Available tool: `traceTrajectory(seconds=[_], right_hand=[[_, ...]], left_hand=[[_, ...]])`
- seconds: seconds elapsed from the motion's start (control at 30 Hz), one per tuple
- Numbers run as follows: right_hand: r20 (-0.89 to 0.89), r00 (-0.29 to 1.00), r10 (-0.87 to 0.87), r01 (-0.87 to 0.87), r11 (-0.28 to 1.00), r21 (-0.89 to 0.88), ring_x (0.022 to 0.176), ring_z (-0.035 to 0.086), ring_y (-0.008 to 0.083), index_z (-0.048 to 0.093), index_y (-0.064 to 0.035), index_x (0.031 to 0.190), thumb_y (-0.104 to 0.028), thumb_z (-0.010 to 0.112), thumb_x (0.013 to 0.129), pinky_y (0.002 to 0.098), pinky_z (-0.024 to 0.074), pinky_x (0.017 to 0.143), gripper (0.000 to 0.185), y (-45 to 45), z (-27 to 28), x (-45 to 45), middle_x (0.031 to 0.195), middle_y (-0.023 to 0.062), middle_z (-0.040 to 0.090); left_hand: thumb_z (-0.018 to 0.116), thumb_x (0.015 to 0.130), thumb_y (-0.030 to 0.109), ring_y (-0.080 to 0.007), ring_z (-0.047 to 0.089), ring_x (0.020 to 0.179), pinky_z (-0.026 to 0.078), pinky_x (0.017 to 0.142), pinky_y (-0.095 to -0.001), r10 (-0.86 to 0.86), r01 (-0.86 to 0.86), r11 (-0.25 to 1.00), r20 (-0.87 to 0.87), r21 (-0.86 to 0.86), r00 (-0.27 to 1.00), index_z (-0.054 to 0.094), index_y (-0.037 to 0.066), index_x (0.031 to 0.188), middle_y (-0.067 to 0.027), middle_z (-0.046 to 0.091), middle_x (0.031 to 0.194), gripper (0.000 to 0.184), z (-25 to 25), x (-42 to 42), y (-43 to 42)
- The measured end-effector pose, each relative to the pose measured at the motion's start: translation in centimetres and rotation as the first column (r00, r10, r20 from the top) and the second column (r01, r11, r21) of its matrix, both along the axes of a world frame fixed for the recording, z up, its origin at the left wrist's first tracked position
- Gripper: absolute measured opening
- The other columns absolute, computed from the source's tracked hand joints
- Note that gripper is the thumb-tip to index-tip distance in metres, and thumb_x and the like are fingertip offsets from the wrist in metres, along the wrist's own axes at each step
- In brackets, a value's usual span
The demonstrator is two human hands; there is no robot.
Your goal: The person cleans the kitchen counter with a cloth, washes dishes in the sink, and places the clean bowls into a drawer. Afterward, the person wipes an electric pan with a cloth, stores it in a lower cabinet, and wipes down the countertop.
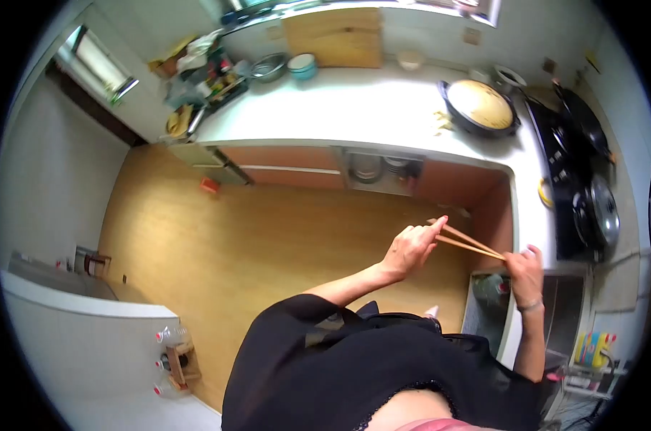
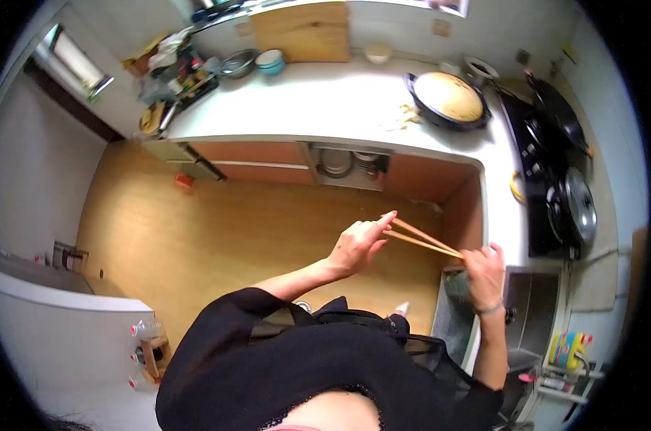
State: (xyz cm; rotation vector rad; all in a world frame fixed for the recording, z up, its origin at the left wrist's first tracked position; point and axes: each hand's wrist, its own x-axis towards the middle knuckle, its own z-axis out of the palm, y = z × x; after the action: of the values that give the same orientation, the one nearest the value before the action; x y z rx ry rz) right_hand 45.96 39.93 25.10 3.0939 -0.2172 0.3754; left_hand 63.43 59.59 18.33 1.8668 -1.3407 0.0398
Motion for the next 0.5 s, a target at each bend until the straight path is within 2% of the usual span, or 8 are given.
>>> traceTrajectory(seconds=[0.03, 0.1, 0.17, 0.2, 0.23, 0.4, 0.47, 0.5], right_hand=[[0.020, 0.989, 0.144, -0.144, 0.989, -0.023, 0.066, 0.051, 0.0202, 0.054, -0.0056, 0.072, -0.008, 0.048, 0.067, 0.0355, 0.0372, 0.081, 0.008, 2.0, -0.4, 4.1, 0.061, 0.0059, 0.051], [0.009, 0.919, 0.393, -0.392, 0.918, -0.057, 0.067, 0.051, 0.0197, 0.052, -0.0071, 0.068, -0.009, 0.047, 0.066, 0.0352, 0.0365, 0.083, 0.006, 6.5, -0.8, 11.8, 0.060, 0.0054, 0.050], [-0.051, 0.821, 0.568, -0.571, 0.818, -0.070, 0.068, 0.051, 0.0197, 0.051, -0.0080, 0.066, -0.011, 0.047, 0.065, 0.0355, 0.0352, 0.085, 0.005, 10.6, -1.1, 17.9, 0.059, 0.0050, 0.050], [-0.075, 0.767, 0.637, -0.641, 0.763, -0.080, 0.068, 0.051, 0.0197, 0.050, -0.0084, 0.064, -0.012, 0.047, 0.065, 0.0360, 0.0344, 0.085, 0.004, 12.5, -1.3, 20.7, 0.059, 0.0048, 0.050], [-0.069, 0.718, 0.692, -0.696, 0.716, -0.061, 0.068, 0.051, 0.0197, 0.050, -0.0081, 0.064, -0.012, 0.048, 0.065, 0.0363, 0.0339, 0.086, 0.005, 14.2, -1.6, 23.1, 0.058, 0.0049, 0.050], [-0.132, 0.531, 0.837, -0.846, 0.532, -0.033, 0.071, 0.051, 0.0194, 0.052, -0.0064, 0.066, -0.013, 0.050, 0.064, 0.0377, 0.0298, 0.090, 0.007, 21.6, -2.9, 34.3, 0.059, 0.0045, 0.052], [0.013, 0.468, 0.884, -0.884, 0.468, 0.000, 0.079, 0.050, 0.0203, 0.053, -0.0048, 0.075, -0.013, 0.050, 0.064, 0.0391, 0.0269, 0.093, 0.014, 22.7, -2.9, 38.3, 0.070, 0.0055, 0.054], [0.222, 0.417, 0.881, -0.904, 0.428, -0.004, 0.094, 0.048, 0.0218, 0.053, -0.0039, 0.090, -0.014, 0.050, 0.066, 0.0403, 0.0252, 0.095, 0.026, 23.9, -2.5, 41.0, 0.091, 0.0074, 0.054]], left_hand=[[0.060, 0.065, 0.005, -0.0219, 0.053, 0.076, 0.043, 0.067, -0.0314, 0.033, -0.033, 0.999, 0.001, -0.002, 0.999, 0.036, 0.007, 0.121, -0.0062, 0.057, 0.089, 0.061, 0.7, 1.0, 1.8], [0.062, 0.065, 0.011, -0.0214, 0.053, 0.076, 0.044, 0.066, -0.0302, 0.139, -0.146, 0.989, 0.220, 0.014, 0.966, 0.043, 0.005, 0.115, -0.0057, 0.057, 0.090, 0.054, 1.4, 3.3, 5.5], [0.061, 0.066, 0.013, -0.0214, 0.053, 0.074, 0.044, 0.065, -0.0297, 0.241, -0.266, 0.962, 0.266, 0.060, 0.933, 0.047, 0.004, 0.110, -0.0060, 0.057, 0.088, 0.048, -0.4, 5.4, 8.7], [0.060, 0.067, 0.016, -0.0215, 0.053, 0.073, 0.044, 0.064, -0.0292, 0.304, -0.351, 0.930, 0.315, 0.105, 0.899, 0.050, 0.004, 0.106, -0.0063, 0.057, 0.087, 0.042, -0.8, 6.5, 10.2], [0.056, 0.071, 0.017, -0.0203, 0.053, 0.069, 0.044, 0.059, -0.0289, 0.380, -0.440, 0.889, 0.331, 0.129, 0.864, 0.054, 0.003, 0.097, -0.0062, 0.055, 0.078, 0.030, -1.1, 7.4, 11.6], [0.050, 0.075, 0.012, -0.0189, 0.052, 0.064, 0.043, 0.054, -0.0291, 0.547, -0.631, 0.754, 0.355, 0.184, 0.758, 0.054, 0.003, 0.091, -0.0059, 0.050, 0.068, 0.019, -1.8, 15.0, 18.0], [0.048, 0.077, 0.011, -0.0170, 0.052, 0.062, 0.044, 0.053, -0.0280, 0.586, -0.708, 0.685, 0.447, 0.171, 0.676, 0.054, 0.005, 0.088, -0.0051, 0.048, 0.066, 0.013, -2.9, 18.7, 19.3], [0.047, 0.077, 0.008, -0.0194, 0.053, 0.063, 0.044, 0.054, -0.0286, 0.602, -0.717, 0.652, 0.407, 0.247, 0.687, 0.054, 0.006, 0.087, -0.0068, 0.051, 0.067, 0.012, -3.2, 21.6, 20.6]])
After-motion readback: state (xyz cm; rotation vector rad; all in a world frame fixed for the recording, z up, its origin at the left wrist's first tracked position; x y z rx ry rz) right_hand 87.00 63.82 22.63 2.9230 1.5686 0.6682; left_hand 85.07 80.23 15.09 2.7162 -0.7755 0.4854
